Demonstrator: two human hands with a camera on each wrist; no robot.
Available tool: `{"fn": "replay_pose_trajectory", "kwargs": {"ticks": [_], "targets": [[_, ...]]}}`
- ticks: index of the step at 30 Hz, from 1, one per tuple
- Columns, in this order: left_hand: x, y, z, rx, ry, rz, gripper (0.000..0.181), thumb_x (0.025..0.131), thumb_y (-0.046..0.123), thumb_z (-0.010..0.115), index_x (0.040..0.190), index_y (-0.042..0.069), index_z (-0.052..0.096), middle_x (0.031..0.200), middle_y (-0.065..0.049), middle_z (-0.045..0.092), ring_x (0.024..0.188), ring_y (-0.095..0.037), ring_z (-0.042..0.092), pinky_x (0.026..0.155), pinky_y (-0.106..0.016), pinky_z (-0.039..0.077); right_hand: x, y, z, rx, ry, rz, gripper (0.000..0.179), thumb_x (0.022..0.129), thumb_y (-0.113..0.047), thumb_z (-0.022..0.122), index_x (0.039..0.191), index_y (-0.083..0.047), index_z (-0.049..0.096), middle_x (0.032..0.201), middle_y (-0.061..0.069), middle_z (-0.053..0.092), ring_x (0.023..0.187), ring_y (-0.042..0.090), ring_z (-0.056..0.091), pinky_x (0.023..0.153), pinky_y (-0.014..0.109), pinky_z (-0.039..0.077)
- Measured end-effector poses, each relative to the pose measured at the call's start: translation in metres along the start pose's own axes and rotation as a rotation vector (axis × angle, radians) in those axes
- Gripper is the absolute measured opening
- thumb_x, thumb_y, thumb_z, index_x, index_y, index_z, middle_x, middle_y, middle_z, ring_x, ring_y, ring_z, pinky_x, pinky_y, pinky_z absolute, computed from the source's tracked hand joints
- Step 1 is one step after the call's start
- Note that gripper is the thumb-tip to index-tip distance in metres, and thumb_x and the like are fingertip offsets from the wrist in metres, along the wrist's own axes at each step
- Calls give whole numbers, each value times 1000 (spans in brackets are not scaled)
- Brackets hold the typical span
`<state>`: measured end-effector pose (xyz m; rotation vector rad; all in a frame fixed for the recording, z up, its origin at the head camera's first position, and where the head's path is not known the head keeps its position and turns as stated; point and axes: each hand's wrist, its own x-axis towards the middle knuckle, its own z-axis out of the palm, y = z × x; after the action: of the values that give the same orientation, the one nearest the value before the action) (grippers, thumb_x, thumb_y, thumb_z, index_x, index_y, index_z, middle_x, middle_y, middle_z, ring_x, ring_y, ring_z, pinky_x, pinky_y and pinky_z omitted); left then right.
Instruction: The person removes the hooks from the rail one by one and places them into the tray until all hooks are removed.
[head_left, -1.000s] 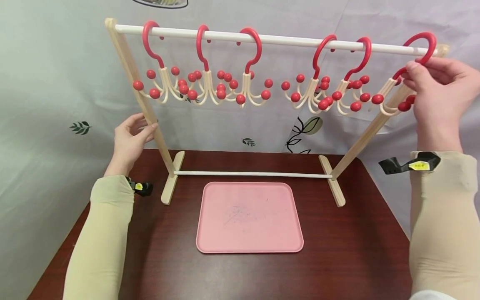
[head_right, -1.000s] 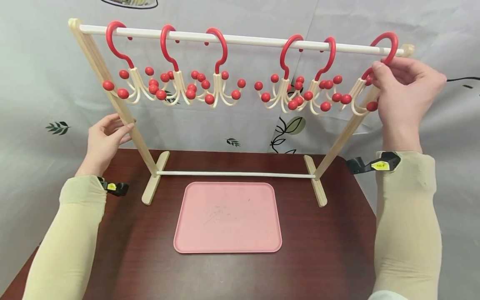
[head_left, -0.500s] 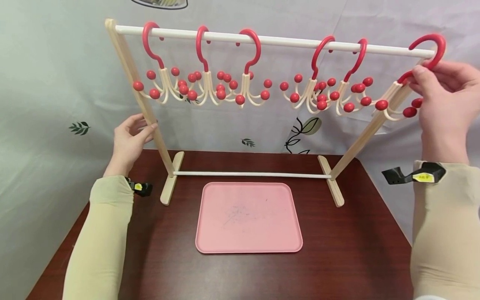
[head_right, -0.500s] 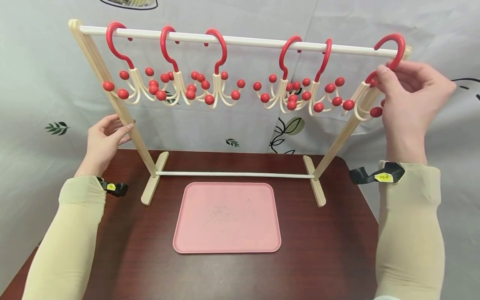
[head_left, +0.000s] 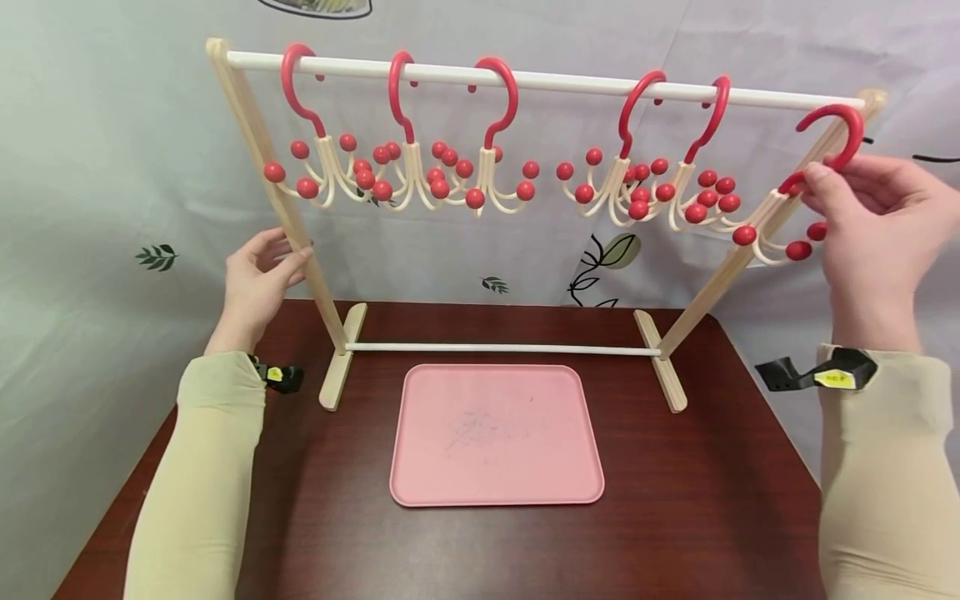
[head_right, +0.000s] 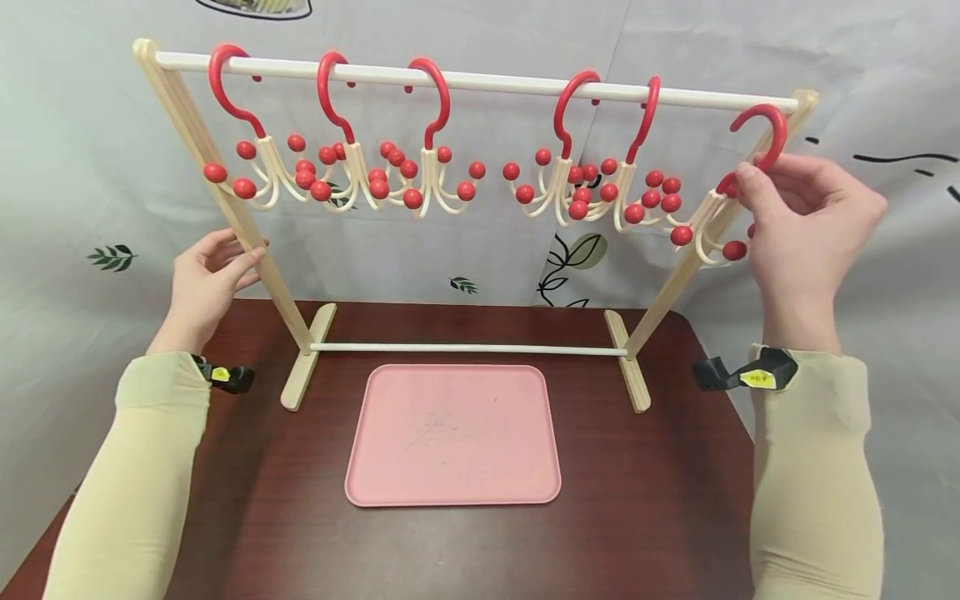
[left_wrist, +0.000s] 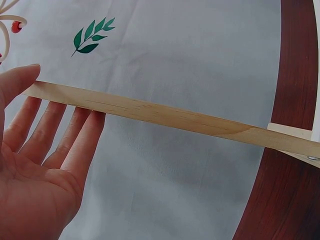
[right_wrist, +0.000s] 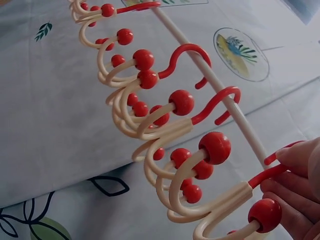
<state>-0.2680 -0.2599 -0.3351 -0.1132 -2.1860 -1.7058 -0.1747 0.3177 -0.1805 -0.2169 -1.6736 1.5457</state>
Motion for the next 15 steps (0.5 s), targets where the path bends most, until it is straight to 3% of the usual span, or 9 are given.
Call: {"fn": "replay_pose_trajectory", "kwargs": {"ticks": [5,12,15], "targets": [[0,0,0,16,-1,2,45,97,23,73,139,13,62,119,2,69,106,-11,64,83,-19,56,-1,11,-3,19,-20,-4,35,78,-18,90,107,-4,78,102,6,75,83,14,71,65,13,52],[0,0,0,19,-1,-6,47,96,23,73,140,13,61,121,1,68,107,-12,64,83,-20,56,-4,29,-6,89,-43,39,38,74,-16,93,106,-3,78,101,9,74,84,13,73,77,15,55],[0,0,0,21,-1,-10,47,96,23,74,140,13,61,122,0,68,108,-12,64,84,-20,56,-4,39,-8,82,-67,44,38,75,-15,92,108,-1,77,99,8,75,82,13,73,71,15,56]]}}
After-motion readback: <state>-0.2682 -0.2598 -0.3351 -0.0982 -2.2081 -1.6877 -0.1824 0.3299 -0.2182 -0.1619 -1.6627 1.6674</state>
